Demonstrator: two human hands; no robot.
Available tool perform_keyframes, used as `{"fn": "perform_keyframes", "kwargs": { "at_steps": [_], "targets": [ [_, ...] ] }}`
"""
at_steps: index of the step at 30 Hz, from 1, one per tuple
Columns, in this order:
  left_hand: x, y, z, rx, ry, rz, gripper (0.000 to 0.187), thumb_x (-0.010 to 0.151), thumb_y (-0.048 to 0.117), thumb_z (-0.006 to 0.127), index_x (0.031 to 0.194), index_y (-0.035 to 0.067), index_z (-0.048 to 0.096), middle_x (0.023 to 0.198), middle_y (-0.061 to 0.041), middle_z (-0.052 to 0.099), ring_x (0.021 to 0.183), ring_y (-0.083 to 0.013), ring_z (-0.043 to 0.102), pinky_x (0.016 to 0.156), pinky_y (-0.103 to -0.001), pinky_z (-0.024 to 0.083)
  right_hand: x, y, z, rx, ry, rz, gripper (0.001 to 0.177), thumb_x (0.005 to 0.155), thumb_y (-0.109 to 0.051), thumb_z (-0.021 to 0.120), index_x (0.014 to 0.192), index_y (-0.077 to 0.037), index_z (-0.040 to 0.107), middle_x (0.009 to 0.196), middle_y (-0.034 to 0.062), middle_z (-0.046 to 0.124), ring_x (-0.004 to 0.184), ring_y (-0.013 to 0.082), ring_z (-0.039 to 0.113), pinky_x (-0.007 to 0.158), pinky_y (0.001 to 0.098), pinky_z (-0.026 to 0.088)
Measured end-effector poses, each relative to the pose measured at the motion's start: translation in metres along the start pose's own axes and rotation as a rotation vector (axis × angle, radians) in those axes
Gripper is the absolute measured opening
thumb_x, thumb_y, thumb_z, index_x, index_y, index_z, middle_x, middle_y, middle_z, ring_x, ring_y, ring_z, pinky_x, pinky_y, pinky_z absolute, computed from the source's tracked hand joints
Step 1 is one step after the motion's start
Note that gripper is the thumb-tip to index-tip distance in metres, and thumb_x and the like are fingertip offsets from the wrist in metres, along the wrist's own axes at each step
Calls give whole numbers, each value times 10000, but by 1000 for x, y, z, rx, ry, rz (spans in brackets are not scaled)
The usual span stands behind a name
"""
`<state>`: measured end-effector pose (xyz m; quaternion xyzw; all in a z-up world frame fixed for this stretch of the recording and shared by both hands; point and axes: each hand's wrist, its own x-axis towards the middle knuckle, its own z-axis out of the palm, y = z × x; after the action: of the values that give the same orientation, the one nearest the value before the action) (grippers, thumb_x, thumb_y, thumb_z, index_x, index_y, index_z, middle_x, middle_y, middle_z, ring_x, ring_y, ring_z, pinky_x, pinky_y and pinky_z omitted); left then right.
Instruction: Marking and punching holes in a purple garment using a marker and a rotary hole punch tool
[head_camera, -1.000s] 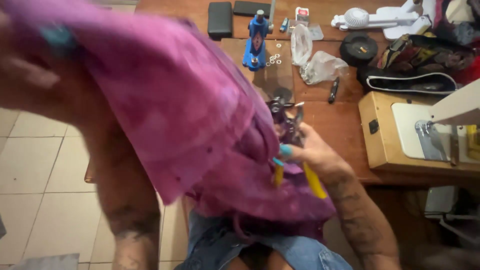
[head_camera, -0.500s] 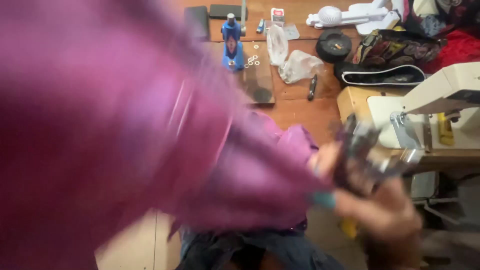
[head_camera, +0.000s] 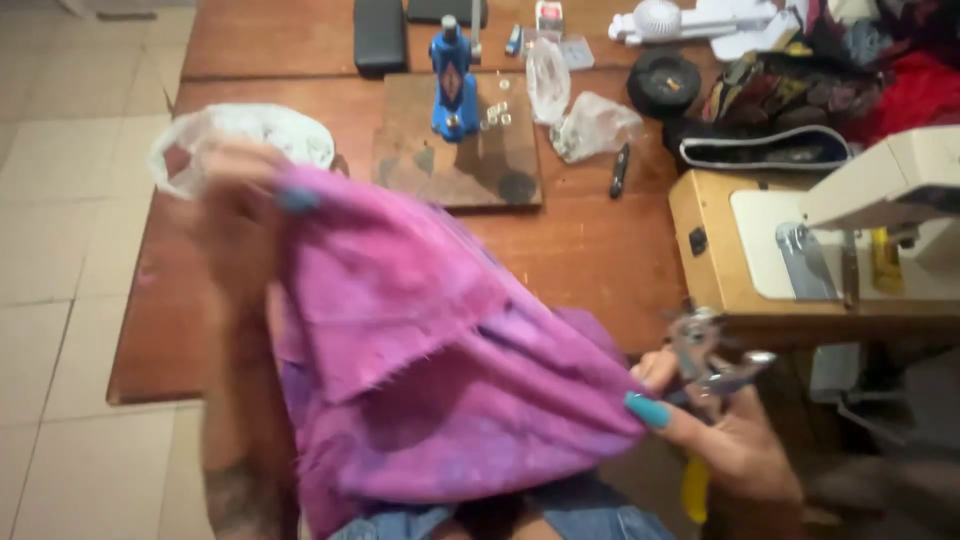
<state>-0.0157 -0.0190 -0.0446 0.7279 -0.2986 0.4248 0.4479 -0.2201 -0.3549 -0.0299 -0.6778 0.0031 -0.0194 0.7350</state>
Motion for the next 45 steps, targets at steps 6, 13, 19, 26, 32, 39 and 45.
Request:
{"fn": "perform_keyframes", "kwargs": {
  "at_steps": [6, 13, 19, 26, 32, 39, 45],
  "targets": [
    [-45, -15, 48, -201, -486, -284, 137, 820, 121, 621, 900, 48, 538, 915, -89, 555, 875, -219, 524, 821, -304, 405, 16, 35, -13, -80, 129, 214, 151, 686, -81, 677, 771, -56, 555, 773, 65, 554, 725, 146, 525, 717, 261, 405],
    [17, 16, 31, -462, -575, -244, 167, 811, -27, 600, 942, 16, 506, 902, -99, 530, 805, -171, 540, 689, -226, 489, 8, -3, -27, 100, -80, 60, 66, 739, 18, 582, 777, 0, 532, 763, 123, 518, 759, 237, 503, 749, 351, 395],
    [-36, -22, 65, -46, -979, -551, 178, 825, 156, 559, 935, 17, 561, 890, -152, 595, 842, -290, 557, 759, -382, 421, 60, 75, -26, -95, 46, 256, 159, 726, -92, 632, 825, -15, 534, 717, 63, 563, 633, 147, 567, 574, 286, 464],
    [-78, -69, 47, 214, -670, -128, 132, 872, 180, 582, 969, 93, 562, 839, -95, 602, 788, -267, 595, 749, -348, 453, 58, 124, -34, 513, 374, 514, 237, 855, -167, 476, 1030, -24, 547, 898, 15, 581, 721, 124, 560, 712, 253, 480],
    [-28, -69, 44, 529, -547, 27, 179, 877, 246, 617, 1021, 219, 515, 897, 20, 498, 745, -228, 605, 626, -336, 489, 33, 70, -14, 644, 475, 110, 403, 817, -253, 459, 1171, -61, 449, 1054, 84, 541, 855, 204, 554, 892, 537, 380],
    [-29, 17, 84, 418, -543, 196, 177, 841, 270, 568, 915, 114, 605, 906, -94, 614, 806, -288, 616, 748, -360, 488, 30, 108, 18, 303, 91, 418, 390, 714, -195, 585, 1000, 64, 535, 662, 205, 645, 446, 110, 544, 349, 182, 441],
    [-103, 8, 76, 182, -981, 85, 488, 826, 415, 467, 1242, 160, 453, 1326, -71, 417, 1236, -236, 365, 995, -470, 237, 69, 92, -8, 247, 68, 442, 277, 833, -187, 474, 964, 52, 520, 659, 175, 540, 502, 171, 509, 465, 244, 442]
  ]
}}
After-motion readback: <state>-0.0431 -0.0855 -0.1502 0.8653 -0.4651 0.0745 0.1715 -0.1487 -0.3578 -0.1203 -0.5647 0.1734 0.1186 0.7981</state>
